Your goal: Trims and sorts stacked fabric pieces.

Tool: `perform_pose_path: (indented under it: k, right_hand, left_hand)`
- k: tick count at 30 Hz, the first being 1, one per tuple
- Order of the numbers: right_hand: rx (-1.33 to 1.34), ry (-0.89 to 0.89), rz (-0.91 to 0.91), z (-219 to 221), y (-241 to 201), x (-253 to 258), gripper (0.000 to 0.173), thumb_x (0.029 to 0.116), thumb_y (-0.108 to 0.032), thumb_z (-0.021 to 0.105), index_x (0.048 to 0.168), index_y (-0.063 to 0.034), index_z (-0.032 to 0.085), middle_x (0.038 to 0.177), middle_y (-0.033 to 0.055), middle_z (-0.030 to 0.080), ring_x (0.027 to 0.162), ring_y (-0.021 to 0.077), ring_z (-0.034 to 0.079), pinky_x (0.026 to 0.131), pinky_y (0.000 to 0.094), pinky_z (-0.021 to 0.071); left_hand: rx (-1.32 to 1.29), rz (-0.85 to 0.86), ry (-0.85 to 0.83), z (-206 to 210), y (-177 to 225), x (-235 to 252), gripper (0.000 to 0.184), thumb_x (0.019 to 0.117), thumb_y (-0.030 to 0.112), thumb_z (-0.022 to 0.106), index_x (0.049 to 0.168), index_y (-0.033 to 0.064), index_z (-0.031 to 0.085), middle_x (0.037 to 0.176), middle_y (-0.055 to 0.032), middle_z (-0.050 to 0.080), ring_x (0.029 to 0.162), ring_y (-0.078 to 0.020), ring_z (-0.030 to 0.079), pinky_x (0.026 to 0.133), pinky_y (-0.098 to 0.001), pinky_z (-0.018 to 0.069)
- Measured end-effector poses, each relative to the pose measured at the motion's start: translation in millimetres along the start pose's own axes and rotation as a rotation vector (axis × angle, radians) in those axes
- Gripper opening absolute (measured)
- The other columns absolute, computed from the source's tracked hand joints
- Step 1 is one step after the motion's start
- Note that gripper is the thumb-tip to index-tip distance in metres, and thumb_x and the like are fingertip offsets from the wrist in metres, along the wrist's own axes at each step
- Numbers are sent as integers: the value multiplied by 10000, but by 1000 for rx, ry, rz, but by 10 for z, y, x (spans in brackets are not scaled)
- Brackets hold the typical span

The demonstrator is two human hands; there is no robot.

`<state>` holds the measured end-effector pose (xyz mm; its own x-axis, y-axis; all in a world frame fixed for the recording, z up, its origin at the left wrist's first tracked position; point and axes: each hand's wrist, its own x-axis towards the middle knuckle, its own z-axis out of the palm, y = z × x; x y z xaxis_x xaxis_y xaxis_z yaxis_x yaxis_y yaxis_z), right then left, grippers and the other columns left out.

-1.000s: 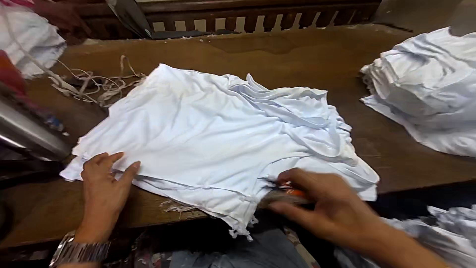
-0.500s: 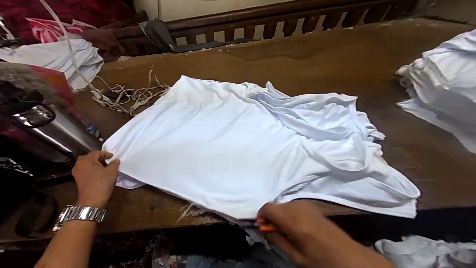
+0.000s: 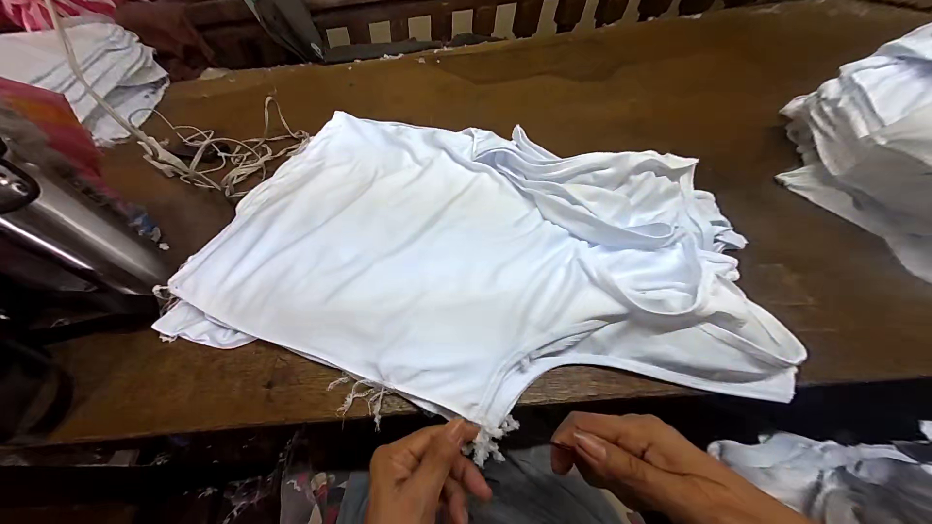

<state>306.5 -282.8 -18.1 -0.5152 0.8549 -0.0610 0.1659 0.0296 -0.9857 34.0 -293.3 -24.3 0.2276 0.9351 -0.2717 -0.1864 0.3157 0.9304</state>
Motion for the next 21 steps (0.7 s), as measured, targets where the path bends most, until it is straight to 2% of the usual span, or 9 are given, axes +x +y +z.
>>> perform_pose_path:
  k: [2, 5, 7, 9, 12, 16, 21]
  right_hand:
    - [30, 16, 27, 22, 9, -50, 447, 1116, -396, 380, 1045, -88, 696, 661, -97, 460, 517, -24, 381, 464, 157, 321]
    - [92, 57, 72, 61, 77, -106, 453, 1121, -374, 360, 1049, -84, 702, 646, -95, 467, 502, -16, 376, 453, 168, 319]
    - [98, 69, 71, 124, 129, -139, 446, 1123, -343, 361, 1051, -64, 700, 653, -92, 475, 516, -15, 381, 470, 178, 321]
    - [100, 69, 40, 190, 159, -158, 441, 1124, -314, 364, 1053, -39, 700, 666, -83, 482, 539, -13, 392, 495, 183, 333]
    - [183, 66, 39, 266, 199, -145, 448, 1125, -328, 361, 1067, -42, 701, 649, -86, 476, 526, -3, 391, 482, 188, 328]
    - [333, 78, 117, 258, 225, -91, 432, 1114, -333, 375, 1055, -70, 714, 621, -102, 473, 487, -7, 375, 442, 177, 307]
    - [331, -12, 196, 241, 205, -28, 414, 1100, -340, 395, 982, -111, 720, 589, -120, 445, 461, -23, 357, 426, 165, 292]
  left_hand:
    - [-60, -33, 41, 96, -65, 93, 366, 1071, 267, 531, 1071, -39, 732, 718, -101, 722, 467, -59, 574, 421, -198, 471]
    - [-22, -42, 102, 176, -83, 209, 342, 988, 308, 684, 817, 13, 711, 650, -103, 703, 432, -78, 567, 401, -211, 458]
    - [31, -18, 173, 229, -97, 259, 332, 933, 278, 759, 737, 24, 677, 581, -85, 666, 397, -86, 548, 373, -221, 443]
    - [67, 12, 203, 258, -126, 263, 245, 930, 182, 754, 767, 10, 690, 568, -71, 657, 397, -86, 551, 375, -224, 456]
    - [5, 15, 149, 236, -162, 208, 151, 961, 71, 678, 849, -22, 716, 609, -85, 675, 418, -66, 541, 392, -203, 447]
    - [-50, 0, 56, 135, -128, 47, 96, 954, 45, 668, 904, -2, 736, 605, -33, 641, 449, -28, 519, 408, -179, 426]
    - [-83, -38, 39, 56, -109, -118, 87, 952, 24, 663, 941, -4, 745, 613, -25, 637, 459, -29, 525, 416, -183, 437]
